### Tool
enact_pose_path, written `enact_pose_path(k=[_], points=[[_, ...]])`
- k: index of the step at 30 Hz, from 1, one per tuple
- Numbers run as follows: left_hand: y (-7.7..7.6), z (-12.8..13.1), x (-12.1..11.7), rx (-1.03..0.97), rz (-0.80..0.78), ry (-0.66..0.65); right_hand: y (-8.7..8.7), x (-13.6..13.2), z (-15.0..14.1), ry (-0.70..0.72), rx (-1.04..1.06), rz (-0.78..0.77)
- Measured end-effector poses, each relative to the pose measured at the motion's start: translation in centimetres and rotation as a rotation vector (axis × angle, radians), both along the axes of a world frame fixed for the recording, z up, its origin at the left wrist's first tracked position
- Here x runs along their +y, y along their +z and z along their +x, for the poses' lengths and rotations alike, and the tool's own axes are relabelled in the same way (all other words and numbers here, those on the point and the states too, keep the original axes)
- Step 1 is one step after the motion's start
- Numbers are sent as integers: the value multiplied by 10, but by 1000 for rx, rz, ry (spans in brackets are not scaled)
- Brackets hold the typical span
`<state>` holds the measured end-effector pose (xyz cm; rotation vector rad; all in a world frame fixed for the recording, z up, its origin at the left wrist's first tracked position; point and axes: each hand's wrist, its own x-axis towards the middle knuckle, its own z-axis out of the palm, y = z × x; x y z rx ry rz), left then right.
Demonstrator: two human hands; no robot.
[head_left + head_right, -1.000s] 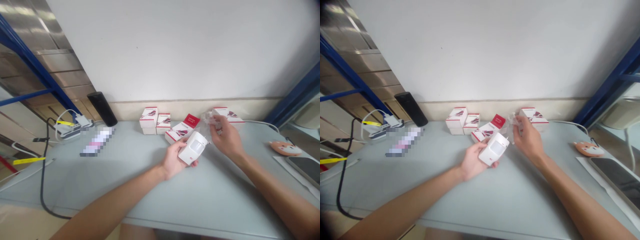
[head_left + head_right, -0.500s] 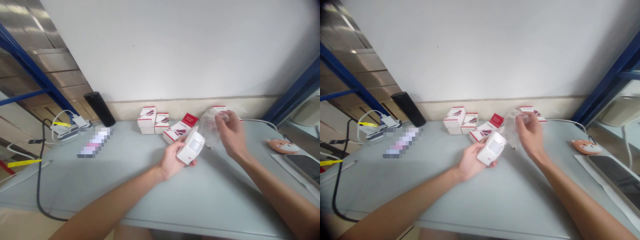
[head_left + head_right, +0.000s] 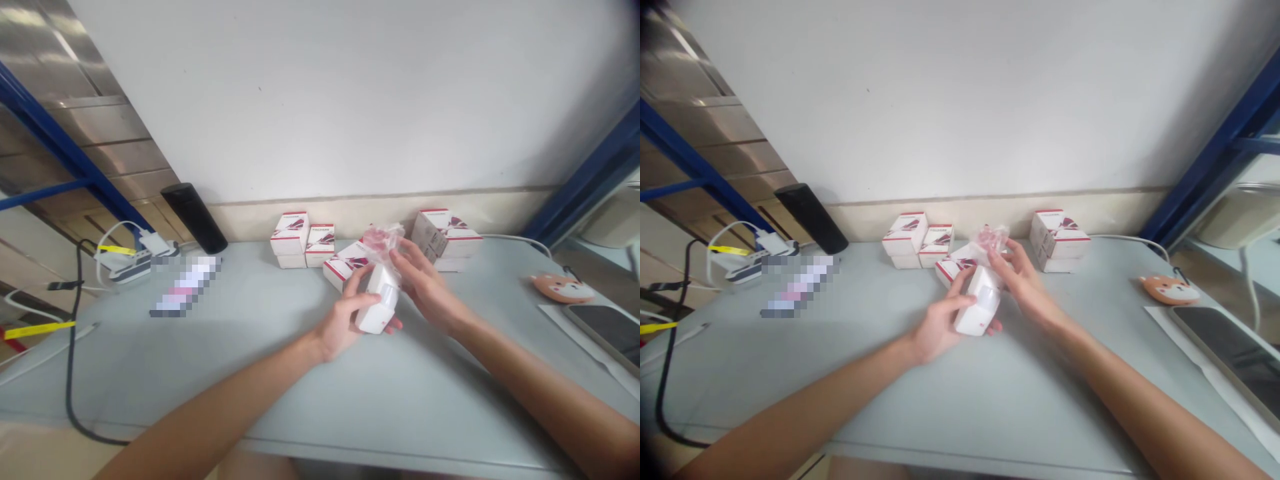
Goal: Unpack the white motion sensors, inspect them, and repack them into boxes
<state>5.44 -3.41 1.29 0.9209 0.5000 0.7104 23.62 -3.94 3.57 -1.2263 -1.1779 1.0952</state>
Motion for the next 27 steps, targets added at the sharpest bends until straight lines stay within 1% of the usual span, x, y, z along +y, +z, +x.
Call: enact_pose_path(k=[1,6,9,11,13,17,20,23,27], points=[[1,-1,-1,13,3,-6,2,-1,-1,10,24,-12],[3,-3,-5,52,45,-41,6,-1,2,-38,135,-9],[6,-3,-10,94,137,-55,8,2,5,-28,192,46],[10,-4,-14,145,240,-49,12,1,5,-31,248,55],[13,-4,-19,212,370,-32,16,-3,3,-1,287,7],[16,-4,-25,351,675,-31,23,-13,-1,138,383,-127],[13,-3,-25,439,832,-13,24,-17,-2,207,499,-191],[10,-3,-25,454,881,18,24,-17,-2,238,517,-182],[8,-5,-24,457,878,15,24,-16,-5,226,469,-137]])
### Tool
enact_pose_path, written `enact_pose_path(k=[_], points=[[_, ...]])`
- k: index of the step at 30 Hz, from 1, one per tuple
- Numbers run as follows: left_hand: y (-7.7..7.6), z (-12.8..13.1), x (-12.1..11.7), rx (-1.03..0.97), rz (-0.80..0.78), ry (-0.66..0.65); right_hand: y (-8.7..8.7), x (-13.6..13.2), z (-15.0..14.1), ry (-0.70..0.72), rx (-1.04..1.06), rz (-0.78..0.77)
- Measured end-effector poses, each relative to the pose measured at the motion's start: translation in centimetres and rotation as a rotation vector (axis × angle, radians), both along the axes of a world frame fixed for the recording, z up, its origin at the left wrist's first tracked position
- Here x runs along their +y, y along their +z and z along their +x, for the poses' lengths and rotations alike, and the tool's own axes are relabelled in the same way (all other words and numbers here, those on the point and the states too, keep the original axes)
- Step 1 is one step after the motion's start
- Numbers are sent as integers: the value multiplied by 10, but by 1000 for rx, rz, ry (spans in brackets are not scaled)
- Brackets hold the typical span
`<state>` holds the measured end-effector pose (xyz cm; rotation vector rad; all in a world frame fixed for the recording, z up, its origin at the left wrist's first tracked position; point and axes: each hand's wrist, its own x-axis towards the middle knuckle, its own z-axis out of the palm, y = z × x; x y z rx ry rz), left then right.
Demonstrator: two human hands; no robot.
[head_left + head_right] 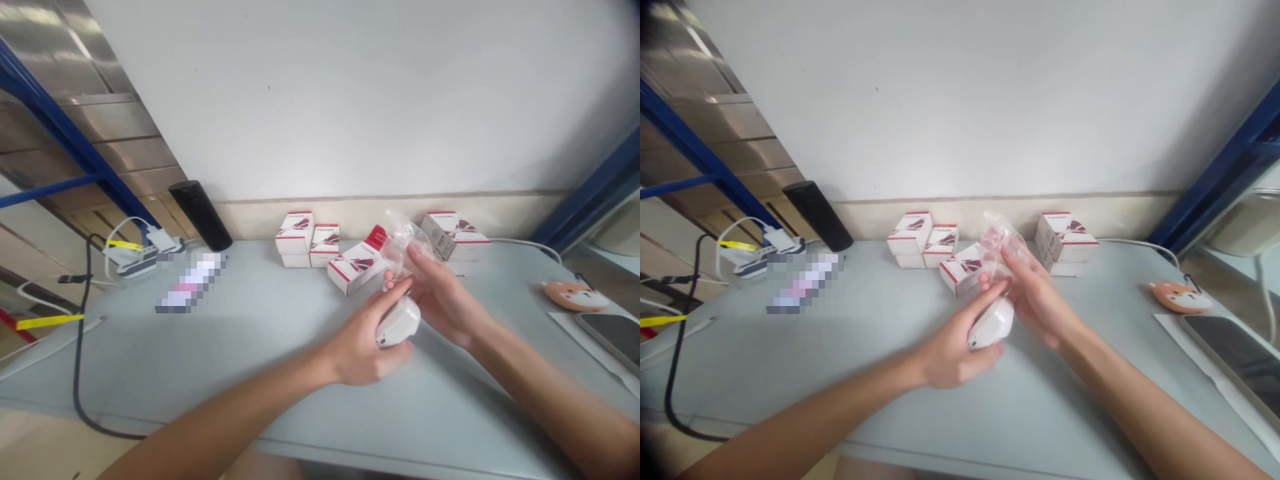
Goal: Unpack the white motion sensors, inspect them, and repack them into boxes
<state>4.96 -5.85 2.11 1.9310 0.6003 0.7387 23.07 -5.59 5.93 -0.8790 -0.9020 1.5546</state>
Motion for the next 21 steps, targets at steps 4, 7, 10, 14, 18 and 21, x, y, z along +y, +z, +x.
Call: enact_pose_path(k=[4,7,10,14,18,21], points=[[2,0,-2,13,-101,-36,-2,-1,-5,-57,-18,17],[5,1,-3,-18,-182,-63,-6,-2,-8,-51,-22,3],[10,3,-3,-48,-203,-60,-10,-3,-10,-18,-29,-2],[11,4,-2,-95,-202,-41,-7,-2,-10,-26,-21,4],[8,3,-1,-97,-242,-44,-1,-1,-6,-58,-21,19],[6,2,1,-89,-302,-32,2,-1,-3,-56,-24,18]])
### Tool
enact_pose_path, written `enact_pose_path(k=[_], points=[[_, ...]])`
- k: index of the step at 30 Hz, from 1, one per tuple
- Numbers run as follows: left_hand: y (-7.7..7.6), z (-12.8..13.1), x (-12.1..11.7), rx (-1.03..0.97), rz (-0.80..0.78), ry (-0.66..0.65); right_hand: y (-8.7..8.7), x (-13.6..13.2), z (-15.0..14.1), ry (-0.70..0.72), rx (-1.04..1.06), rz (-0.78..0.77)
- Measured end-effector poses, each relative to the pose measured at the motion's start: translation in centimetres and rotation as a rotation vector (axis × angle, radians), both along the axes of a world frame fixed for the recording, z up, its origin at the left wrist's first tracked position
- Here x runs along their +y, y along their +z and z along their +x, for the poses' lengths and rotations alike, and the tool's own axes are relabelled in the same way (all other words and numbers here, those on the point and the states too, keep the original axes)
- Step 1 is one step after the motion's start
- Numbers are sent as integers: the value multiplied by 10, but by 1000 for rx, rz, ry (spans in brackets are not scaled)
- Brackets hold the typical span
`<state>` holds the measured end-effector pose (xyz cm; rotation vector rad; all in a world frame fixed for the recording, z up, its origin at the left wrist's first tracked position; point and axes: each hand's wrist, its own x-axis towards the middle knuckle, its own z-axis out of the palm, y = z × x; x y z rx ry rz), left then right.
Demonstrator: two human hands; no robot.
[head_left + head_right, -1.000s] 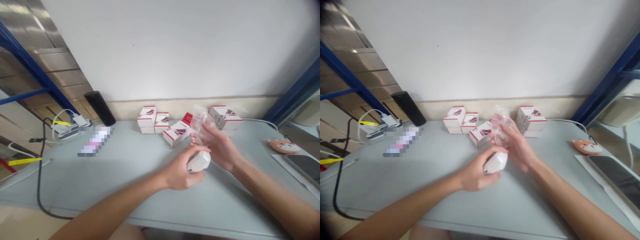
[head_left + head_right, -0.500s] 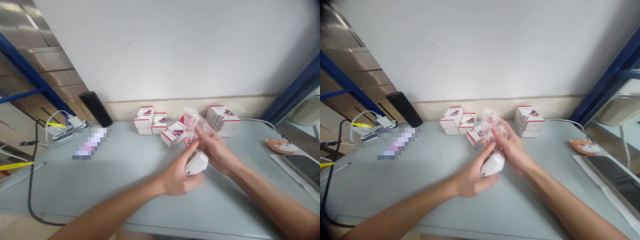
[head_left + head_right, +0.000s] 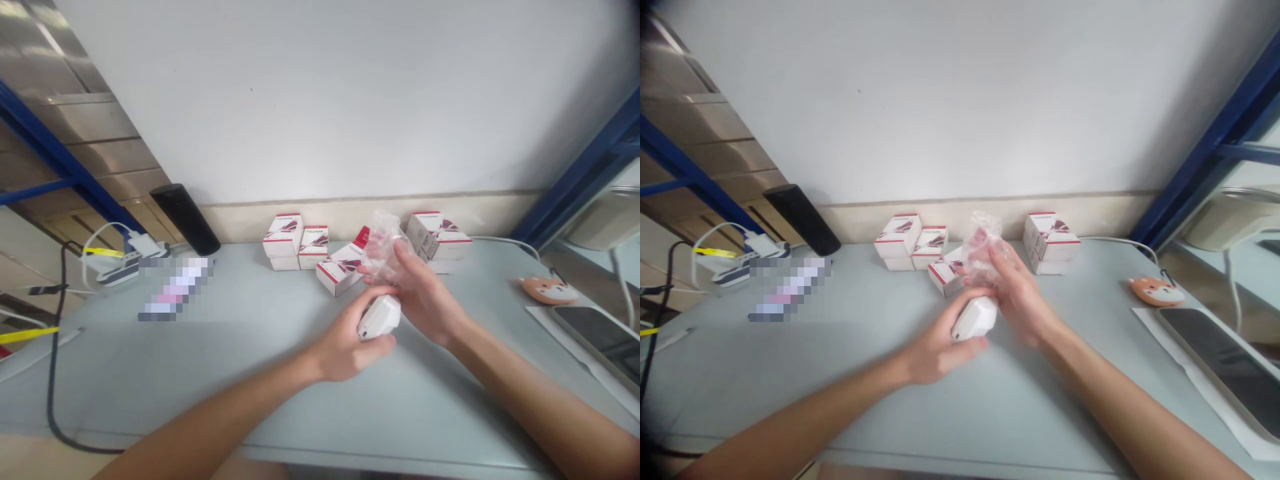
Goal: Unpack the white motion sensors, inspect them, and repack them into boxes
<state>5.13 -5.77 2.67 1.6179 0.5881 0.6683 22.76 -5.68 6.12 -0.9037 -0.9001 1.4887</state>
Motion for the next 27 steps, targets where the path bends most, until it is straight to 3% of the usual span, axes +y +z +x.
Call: enact_pose_path(k=[11,19,27], points=[[-3,-4,2,24,-62,31,5,0,-4,-42,-1,-84],[0,0,3,-11,-29,77,-9,4,-2,33,14,-87],[3,-1,2,9,23,107,-14,8,-4,-44,-22,-38]])
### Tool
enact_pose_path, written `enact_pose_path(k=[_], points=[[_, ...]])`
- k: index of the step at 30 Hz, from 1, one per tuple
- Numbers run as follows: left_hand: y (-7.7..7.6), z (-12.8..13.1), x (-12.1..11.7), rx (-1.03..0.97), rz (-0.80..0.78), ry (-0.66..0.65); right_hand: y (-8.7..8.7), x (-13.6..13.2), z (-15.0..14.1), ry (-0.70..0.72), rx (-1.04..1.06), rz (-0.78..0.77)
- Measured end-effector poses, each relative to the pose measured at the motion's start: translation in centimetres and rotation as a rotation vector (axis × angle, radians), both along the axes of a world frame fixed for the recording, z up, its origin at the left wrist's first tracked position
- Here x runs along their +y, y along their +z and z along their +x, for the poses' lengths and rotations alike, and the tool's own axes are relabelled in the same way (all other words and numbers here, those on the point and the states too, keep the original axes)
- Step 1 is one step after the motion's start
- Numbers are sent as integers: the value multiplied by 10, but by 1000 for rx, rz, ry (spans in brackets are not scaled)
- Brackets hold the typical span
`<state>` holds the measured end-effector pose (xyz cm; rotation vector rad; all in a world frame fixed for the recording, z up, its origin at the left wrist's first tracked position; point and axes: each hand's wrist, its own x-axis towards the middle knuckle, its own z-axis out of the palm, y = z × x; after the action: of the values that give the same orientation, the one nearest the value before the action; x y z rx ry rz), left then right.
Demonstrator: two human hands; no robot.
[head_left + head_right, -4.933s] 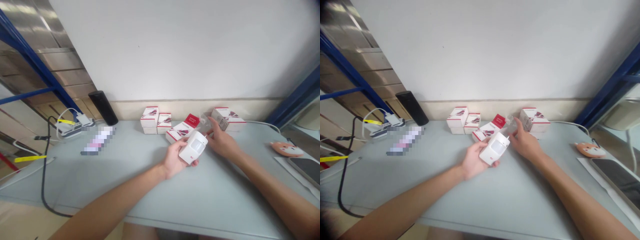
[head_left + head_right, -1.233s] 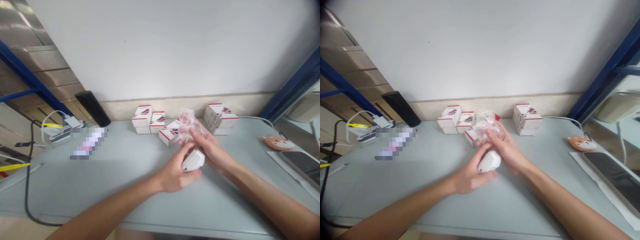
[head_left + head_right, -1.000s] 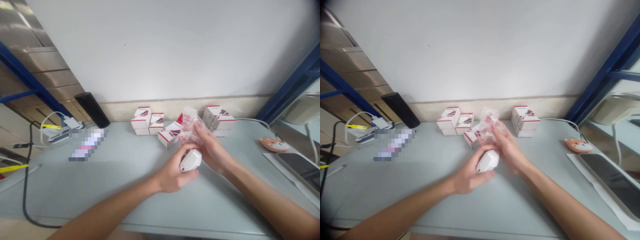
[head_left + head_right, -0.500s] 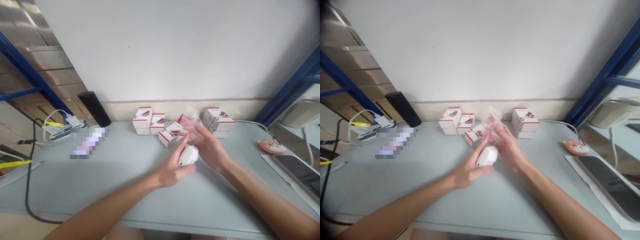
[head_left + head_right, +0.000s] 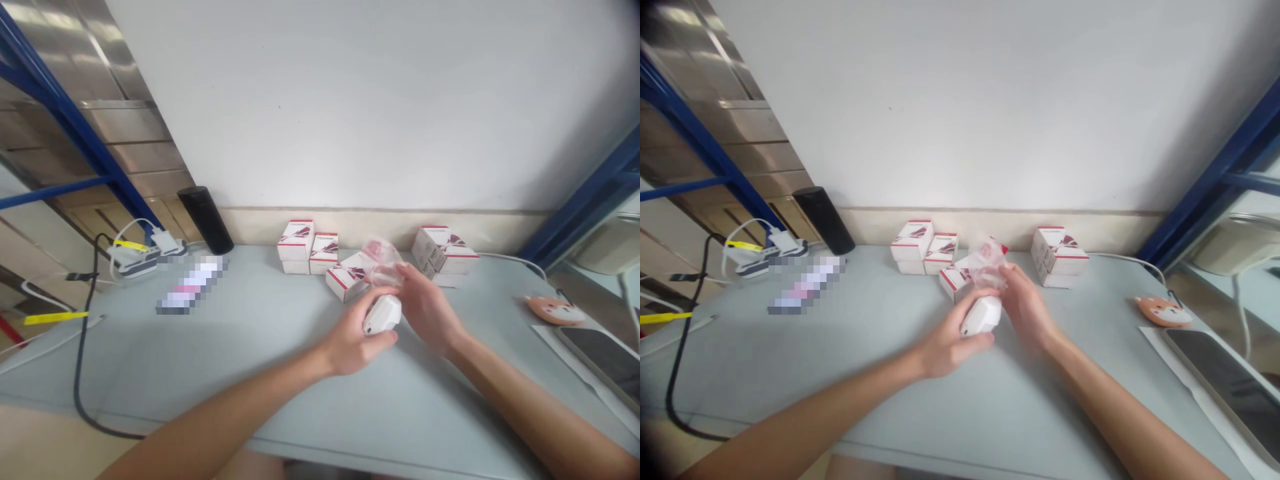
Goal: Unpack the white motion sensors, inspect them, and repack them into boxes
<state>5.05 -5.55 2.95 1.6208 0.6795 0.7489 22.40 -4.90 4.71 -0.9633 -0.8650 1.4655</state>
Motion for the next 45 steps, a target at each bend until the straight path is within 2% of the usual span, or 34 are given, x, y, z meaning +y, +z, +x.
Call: enact_pose_path(k=[8,14,21,30,38,41,45], points=[[-1,1,3,-75,74,85,-9,5,-1,-90,-44,135],[-7,-1,7,-41,178,82,-7,4,2,-156,-73,181],[-5,-3,5,-19,53,72,-14,4,4,-130,-177,244],[-3,-3,5,-9,55,62,-15,7,9,-169,-119,252],[-1,-1,4,-11,108,22,-11,-2,-4,-164,-334,384],[-1,1,2,-1,154,43,-11,-1,-4,-197,-420,351],[0,2,2,28,188,56,-8,1,1,-141,-537,248]])
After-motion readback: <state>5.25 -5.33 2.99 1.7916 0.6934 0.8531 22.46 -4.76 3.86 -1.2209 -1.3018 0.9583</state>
